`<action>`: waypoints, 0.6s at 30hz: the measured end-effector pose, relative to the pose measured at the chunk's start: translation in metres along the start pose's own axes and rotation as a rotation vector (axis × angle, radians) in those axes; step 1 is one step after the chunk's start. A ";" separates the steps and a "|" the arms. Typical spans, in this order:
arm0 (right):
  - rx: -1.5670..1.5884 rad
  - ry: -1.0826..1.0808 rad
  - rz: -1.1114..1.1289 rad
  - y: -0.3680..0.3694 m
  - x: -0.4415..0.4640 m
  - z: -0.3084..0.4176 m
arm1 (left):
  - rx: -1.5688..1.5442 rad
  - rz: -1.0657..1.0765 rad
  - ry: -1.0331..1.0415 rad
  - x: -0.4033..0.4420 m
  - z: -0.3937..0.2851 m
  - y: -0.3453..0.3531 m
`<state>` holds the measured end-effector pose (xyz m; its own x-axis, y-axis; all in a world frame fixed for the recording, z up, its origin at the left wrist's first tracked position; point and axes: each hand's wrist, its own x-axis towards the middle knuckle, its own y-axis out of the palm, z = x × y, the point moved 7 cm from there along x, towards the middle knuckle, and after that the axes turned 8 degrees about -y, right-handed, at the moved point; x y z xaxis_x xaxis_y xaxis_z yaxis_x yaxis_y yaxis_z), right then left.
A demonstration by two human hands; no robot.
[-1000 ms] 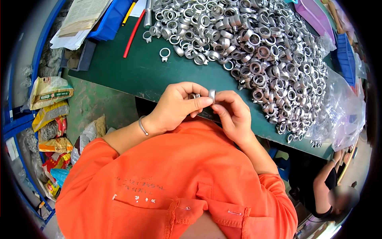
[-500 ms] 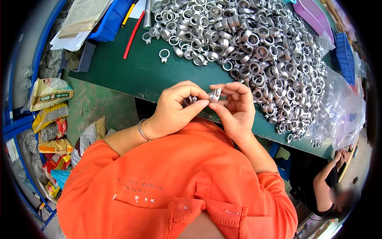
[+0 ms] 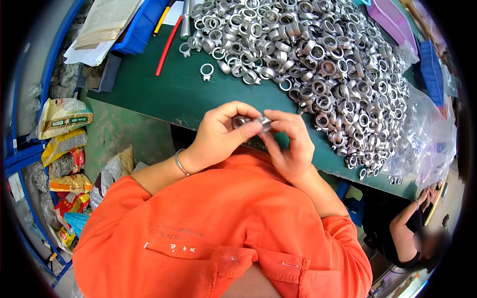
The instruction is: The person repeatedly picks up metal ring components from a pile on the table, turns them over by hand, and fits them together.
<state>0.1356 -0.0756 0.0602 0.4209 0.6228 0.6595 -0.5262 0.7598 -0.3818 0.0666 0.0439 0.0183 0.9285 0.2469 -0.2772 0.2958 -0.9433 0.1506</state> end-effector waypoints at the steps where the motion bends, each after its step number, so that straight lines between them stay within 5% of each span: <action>1: 0.082 -0.027 -0.007 0.002 0.002 0.002 | -0.219 0.039 -0.120 0.002 0.007 0.001; 3: 0.257 0.048 -0.012 0.008 0.008 0.003 | -0.751 0.153 -0.307 0.006 0.020 0.002; 5: -0.017 -0.172 0.058 0.011 0.022 0.003 | -0.864 0.097 -0.464 0.006 0.024 0.000; 11: -0.419 0.266 0.216 0.045 0.042 -0.054 | -0.555 -0.061 -0.389 0.010 0.032 -0.015; 13: -0.349 0.260 0.167 0.041 0.041 -0.061 | -0.543 -0.080 -0.358 0.009 0.028 -0.016; 18: 0.238 0.658 0.192 0.036 0.017 -0.063 | -0.422 -0.172 -0.265 0.010 0.019 -0.020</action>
<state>0.1703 -0.0263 0.0172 0.6229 0.7813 0.0404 -0.7504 0.6113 -0.2513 0.0655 0.0614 -0.0058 0.7862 0.2737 -0.5540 0.5541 -0.7093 0.4358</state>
